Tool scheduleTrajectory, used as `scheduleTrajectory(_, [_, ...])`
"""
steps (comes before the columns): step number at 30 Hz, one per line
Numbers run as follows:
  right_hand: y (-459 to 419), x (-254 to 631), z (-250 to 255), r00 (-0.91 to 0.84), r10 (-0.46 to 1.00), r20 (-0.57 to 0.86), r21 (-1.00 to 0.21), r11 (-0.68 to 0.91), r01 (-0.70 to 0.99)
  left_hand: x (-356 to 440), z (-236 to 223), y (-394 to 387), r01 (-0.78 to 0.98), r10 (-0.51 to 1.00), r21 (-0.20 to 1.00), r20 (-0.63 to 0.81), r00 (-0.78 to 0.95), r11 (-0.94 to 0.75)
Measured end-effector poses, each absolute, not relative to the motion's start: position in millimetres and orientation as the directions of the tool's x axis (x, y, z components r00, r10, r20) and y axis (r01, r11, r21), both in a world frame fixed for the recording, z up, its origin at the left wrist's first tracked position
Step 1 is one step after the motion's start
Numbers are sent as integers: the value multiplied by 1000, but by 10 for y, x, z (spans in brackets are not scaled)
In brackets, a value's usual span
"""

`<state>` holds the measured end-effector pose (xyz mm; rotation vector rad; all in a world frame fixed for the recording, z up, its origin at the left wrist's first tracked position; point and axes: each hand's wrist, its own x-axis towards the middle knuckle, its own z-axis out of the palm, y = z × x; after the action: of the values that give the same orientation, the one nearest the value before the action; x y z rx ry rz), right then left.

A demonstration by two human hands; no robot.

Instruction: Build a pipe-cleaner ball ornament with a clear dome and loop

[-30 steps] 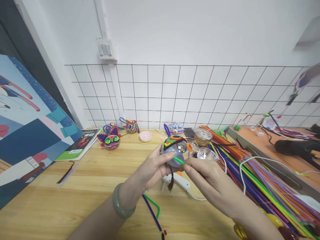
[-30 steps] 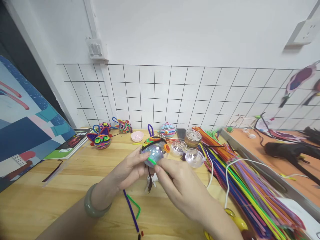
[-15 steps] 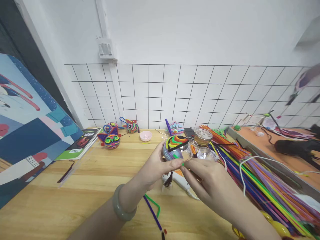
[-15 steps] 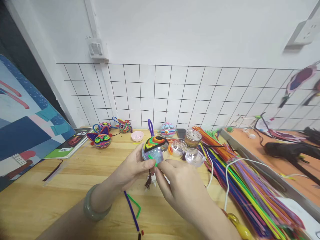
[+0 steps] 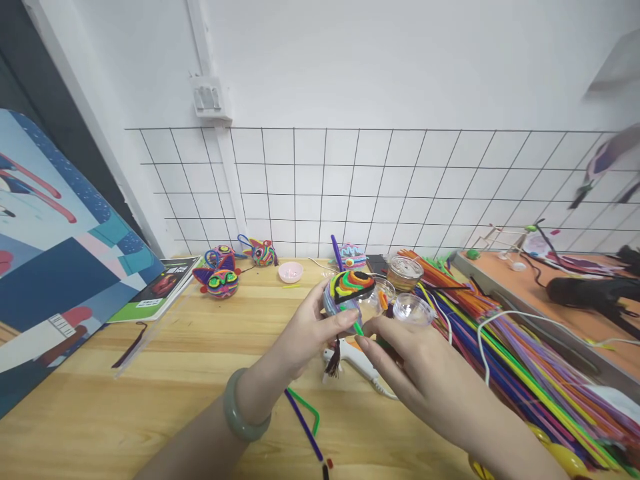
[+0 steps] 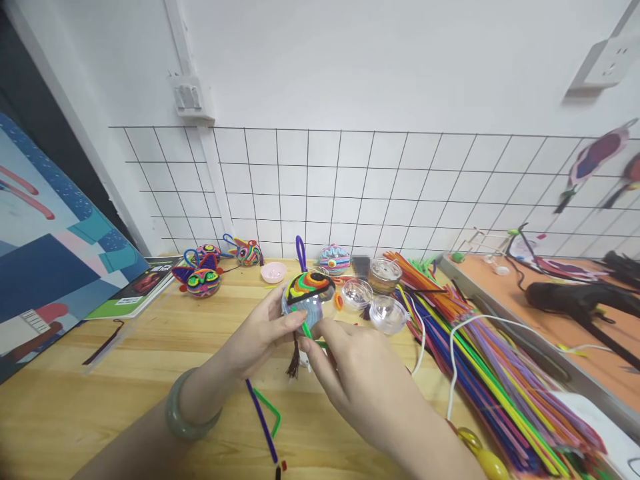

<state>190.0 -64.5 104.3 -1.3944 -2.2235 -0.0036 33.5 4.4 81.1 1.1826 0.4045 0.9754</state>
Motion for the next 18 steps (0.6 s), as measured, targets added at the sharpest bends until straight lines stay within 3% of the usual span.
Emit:
scheduleTrajectory(11, [-650, 1979, 1040, -395, 776, 492, -318, 582, 748, 277, 807, 107, -438, 787, 886, 159, 596, 152])
scheduleTrajectory(18, [-646, 2040, 1027, -441, 701, 560, -290, 665, 688, 234, 792, 158, -452, 763, 865, 137, 632, 219])
